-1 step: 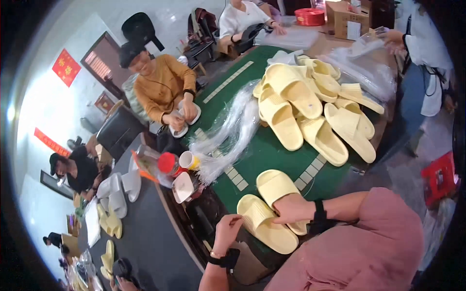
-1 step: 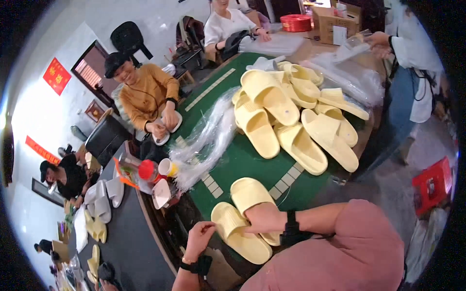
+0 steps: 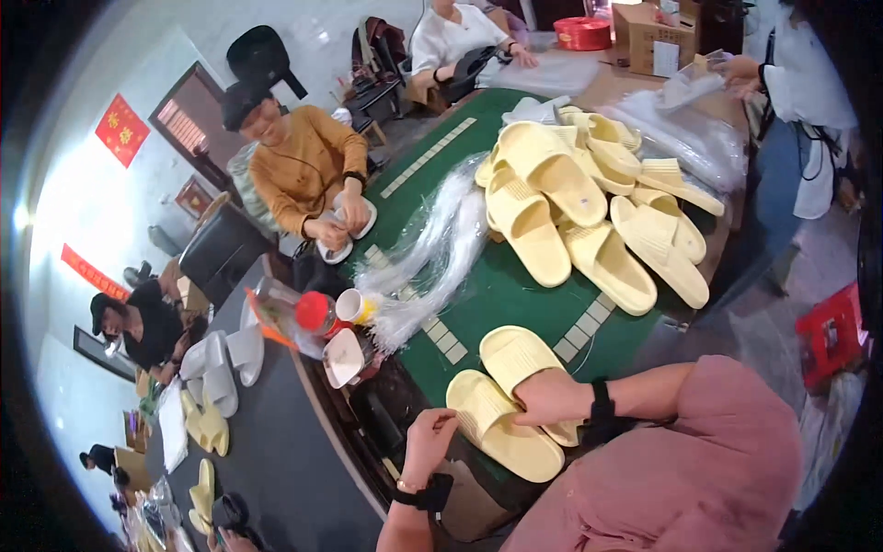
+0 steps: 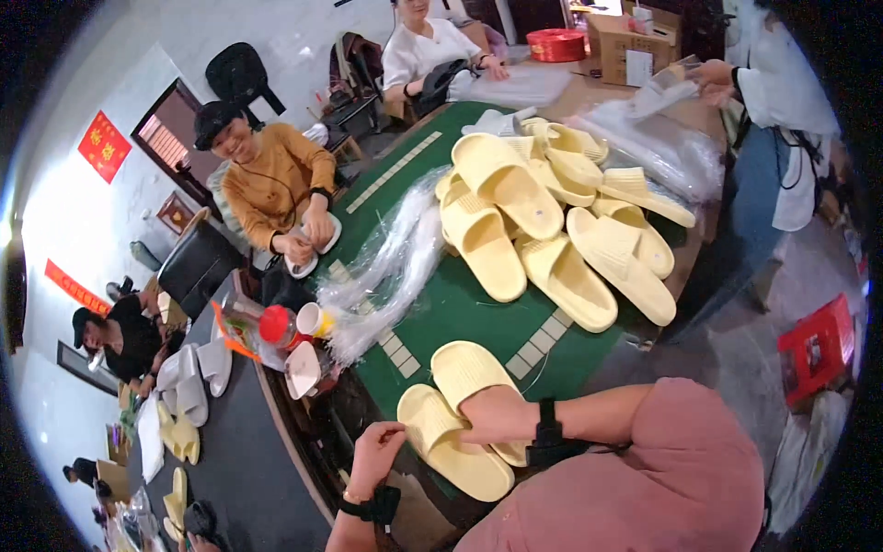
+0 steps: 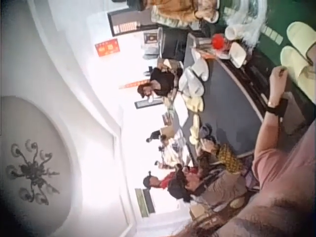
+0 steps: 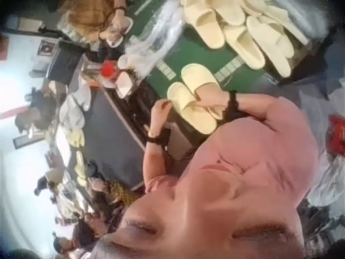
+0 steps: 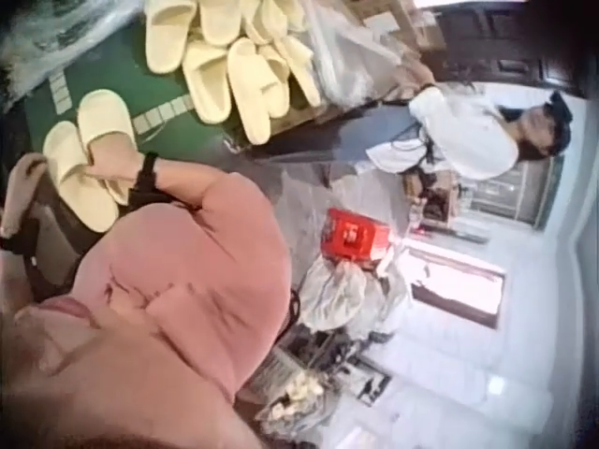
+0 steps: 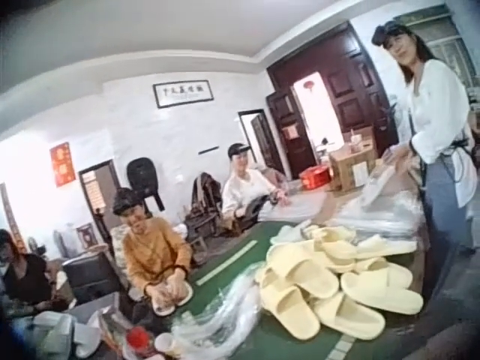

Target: Inspecting and trimming threads on manufactured slippers.

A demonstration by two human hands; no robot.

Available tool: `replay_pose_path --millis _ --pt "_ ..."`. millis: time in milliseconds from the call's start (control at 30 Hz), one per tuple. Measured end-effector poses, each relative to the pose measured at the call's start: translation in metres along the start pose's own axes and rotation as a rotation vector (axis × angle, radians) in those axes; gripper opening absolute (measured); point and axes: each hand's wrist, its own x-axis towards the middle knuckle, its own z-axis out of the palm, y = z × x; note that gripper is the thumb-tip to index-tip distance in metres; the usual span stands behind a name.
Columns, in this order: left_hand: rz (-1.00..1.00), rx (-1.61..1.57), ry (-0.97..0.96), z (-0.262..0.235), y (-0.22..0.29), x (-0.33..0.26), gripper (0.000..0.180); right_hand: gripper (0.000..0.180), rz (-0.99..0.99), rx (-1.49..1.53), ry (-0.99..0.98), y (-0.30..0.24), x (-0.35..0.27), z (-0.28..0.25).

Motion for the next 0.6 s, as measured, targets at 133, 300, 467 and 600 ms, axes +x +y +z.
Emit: replay_pose_path --millis 133,300,467,600 --pt "0.006 -0.050 0.149 -0.004 0.007 -0.006 0.018 0.036 0.037 0.053 0.090 -0.004 0.005 0.001" --pt "-0.043 -0.165 0.242 -0.013 0.010 -0.002 0.018 0.026 0.095 0.043 0.298 0.000 -0.006 -0.048" --pt "-0.078 -0.142 0.123 -0.006 0.006 -0.002 0.017 0.022 0.116 -0.019 0.669 0.027 -0.021 -0.133" --pt "-0.103 -0.022 -0.045 -0.002 0.007 -0.005 0.020 0.024 0.148 -0.278 1.004 0.077 -0.010 -0.222"
